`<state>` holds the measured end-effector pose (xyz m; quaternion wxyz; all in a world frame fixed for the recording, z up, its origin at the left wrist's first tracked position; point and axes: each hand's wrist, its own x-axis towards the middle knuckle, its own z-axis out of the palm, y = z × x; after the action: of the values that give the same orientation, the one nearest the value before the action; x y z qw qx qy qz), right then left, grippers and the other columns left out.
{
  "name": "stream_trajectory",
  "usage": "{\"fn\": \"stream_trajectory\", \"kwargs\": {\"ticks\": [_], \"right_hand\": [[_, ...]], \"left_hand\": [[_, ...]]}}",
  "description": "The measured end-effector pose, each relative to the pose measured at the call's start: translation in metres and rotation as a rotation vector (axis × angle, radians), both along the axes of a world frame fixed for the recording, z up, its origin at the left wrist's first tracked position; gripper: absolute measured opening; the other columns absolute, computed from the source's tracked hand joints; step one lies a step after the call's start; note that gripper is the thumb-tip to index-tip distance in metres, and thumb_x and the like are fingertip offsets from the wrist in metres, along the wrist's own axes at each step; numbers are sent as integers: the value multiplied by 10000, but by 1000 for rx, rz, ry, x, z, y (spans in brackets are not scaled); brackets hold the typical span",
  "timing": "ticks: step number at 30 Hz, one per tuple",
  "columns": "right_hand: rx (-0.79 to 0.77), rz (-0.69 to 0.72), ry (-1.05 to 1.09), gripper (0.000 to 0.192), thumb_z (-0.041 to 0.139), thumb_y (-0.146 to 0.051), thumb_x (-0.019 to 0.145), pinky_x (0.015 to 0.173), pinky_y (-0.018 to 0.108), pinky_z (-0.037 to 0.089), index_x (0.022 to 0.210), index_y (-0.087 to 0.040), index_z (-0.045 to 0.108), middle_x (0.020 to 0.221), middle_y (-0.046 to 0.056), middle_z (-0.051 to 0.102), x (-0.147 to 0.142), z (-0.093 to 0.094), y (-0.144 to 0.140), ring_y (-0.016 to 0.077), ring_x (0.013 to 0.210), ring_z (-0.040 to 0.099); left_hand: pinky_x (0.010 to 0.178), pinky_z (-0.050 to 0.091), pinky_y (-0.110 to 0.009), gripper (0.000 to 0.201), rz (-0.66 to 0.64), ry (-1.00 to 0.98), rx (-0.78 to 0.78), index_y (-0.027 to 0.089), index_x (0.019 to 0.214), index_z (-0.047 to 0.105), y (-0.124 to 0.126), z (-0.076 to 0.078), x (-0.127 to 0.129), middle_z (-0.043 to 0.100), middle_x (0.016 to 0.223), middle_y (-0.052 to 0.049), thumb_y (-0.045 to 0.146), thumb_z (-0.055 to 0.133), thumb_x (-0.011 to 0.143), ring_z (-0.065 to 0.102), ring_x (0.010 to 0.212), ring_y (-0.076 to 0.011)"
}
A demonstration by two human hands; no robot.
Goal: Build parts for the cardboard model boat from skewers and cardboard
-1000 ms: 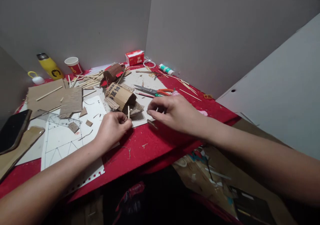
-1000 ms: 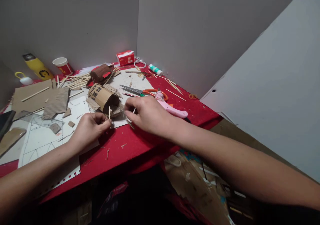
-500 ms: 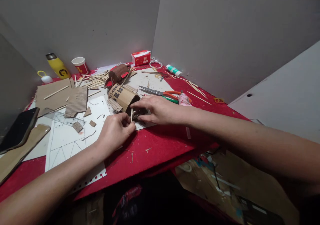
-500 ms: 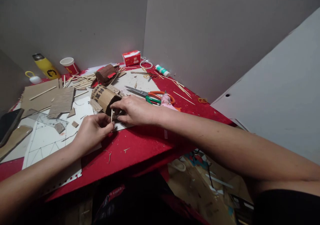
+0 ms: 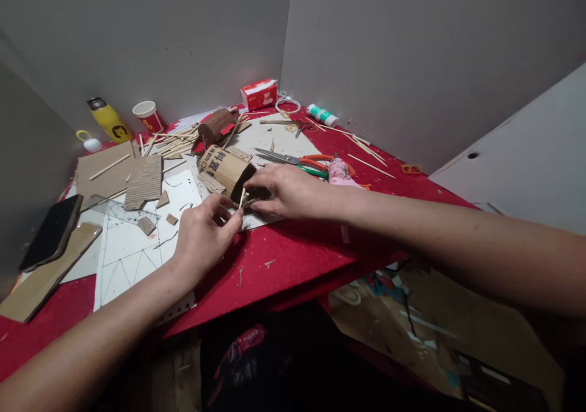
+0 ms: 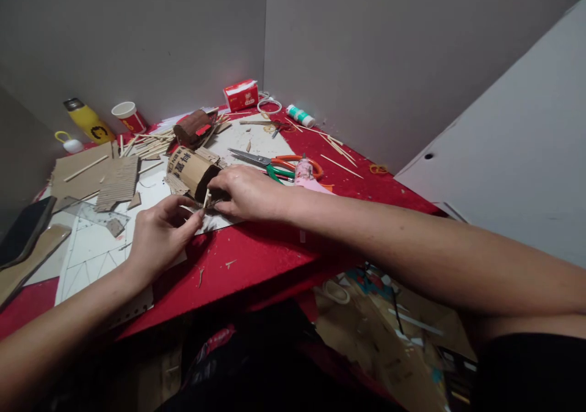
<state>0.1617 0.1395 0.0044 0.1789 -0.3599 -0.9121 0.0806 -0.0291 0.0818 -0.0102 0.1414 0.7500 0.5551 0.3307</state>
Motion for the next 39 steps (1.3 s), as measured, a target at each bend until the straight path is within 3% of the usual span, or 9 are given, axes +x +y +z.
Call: {"fn": "stream_trajectory", "kwargs": {"ticks": [3,7,12,23,39], "right_hand": [[37,12,8,225,653,-206,804,830,354,467,1002,-118,713,978,125,703,0,-3,2,250,940,627],[82,-6,-1,295,693,-228,779,853,396,457,1045,-103,699,1042,151,665,2,-3,2,287,1003,571],[103,-11,-101,187,681,-245,811,834,390,455,935,-124,753,1056,137,680,5,2,-1,300,1001,535],[98,85,-85,163,614,-217,875,805,357,437,940,-158,750,951,102,720,1,-4,3,252,951,549],[56,74,-98,184,581,-168,888,852,361,457,945,-120,749,965,115,735,-2,-5,0,243,947,600]], "left_hand": [[595,469,-261,239,8,52,19,141,994,705,1,-1,2,720,667,-37,278,624,816,631,559,-140],[572,456,-264,258,14,88,15,141,999,726,4,-4,4,714,654,-42,289,604,826,619,549,-145],[562,446,-261,298,8,96,14,125,1026,733,7,-6,6,724,673,-55,302,597,828,617,549,-149],[618,468,-265,266,-41,96,42,182,1001,759,10,-8,7,769,792,-66,241,544,857,650,606,-160],[660,480,-278,252,-75,170,108,167,960,755,12,-11,10,778,877,-98,204,535,841,704,713,-192]]}}
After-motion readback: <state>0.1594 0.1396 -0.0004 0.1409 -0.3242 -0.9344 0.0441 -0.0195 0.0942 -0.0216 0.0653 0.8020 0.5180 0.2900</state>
